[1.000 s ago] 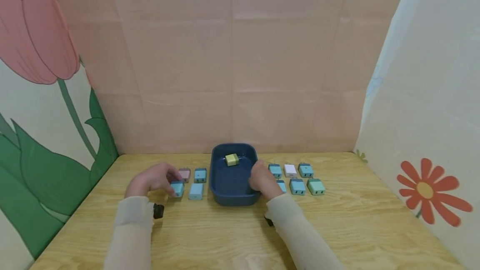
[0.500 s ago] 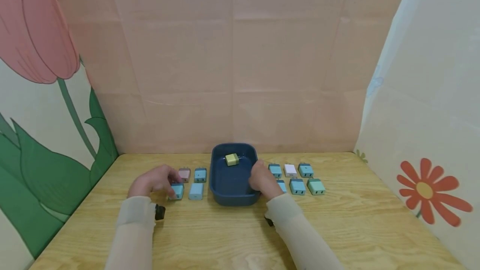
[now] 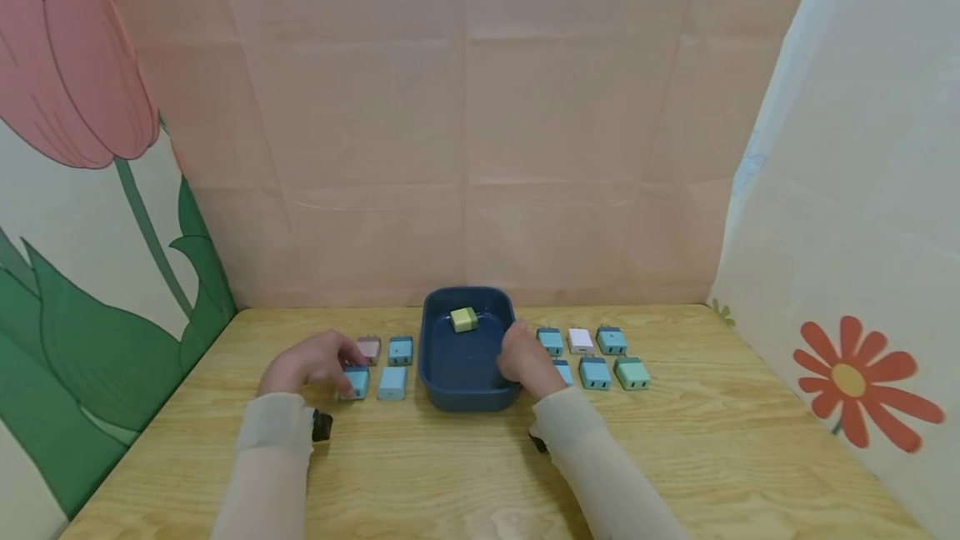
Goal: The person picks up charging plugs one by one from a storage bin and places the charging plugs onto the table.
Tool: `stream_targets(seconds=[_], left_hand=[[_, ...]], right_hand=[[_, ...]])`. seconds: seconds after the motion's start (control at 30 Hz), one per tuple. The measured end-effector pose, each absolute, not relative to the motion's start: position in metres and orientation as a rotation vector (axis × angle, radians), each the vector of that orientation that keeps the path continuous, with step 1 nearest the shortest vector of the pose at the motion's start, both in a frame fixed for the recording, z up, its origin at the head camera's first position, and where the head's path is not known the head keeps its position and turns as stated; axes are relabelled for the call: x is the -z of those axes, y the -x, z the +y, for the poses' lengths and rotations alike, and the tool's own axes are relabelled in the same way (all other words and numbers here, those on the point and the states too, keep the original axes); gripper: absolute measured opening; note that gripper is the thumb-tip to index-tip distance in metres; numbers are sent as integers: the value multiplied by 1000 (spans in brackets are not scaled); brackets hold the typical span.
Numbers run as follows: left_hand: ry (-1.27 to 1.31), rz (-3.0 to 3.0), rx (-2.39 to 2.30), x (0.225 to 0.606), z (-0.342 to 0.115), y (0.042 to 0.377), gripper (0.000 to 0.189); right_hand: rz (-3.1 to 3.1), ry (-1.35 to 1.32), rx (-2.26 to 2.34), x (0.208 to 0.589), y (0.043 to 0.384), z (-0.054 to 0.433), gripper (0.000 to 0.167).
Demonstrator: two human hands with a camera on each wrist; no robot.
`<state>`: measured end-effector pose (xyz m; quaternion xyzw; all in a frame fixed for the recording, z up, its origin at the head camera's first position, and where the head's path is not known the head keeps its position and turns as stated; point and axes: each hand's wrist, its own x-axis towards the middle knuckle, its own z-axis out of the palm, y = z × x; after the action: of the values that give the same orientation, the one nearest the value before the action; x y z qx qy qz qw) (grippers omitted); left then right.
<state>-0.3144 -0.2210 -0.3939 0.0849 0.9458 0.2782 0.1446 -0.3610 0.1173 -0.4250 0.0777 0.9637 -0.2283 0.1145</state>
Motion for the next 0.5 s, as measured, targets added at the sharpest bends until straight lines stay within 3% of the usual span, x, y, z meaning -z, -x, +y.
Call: stream_targets(seconds=[0.5], left_hand=[[-266,2736,-783,391,-219,312,49]], right_hand=[[2836,-246,650,421,357,115,82]])
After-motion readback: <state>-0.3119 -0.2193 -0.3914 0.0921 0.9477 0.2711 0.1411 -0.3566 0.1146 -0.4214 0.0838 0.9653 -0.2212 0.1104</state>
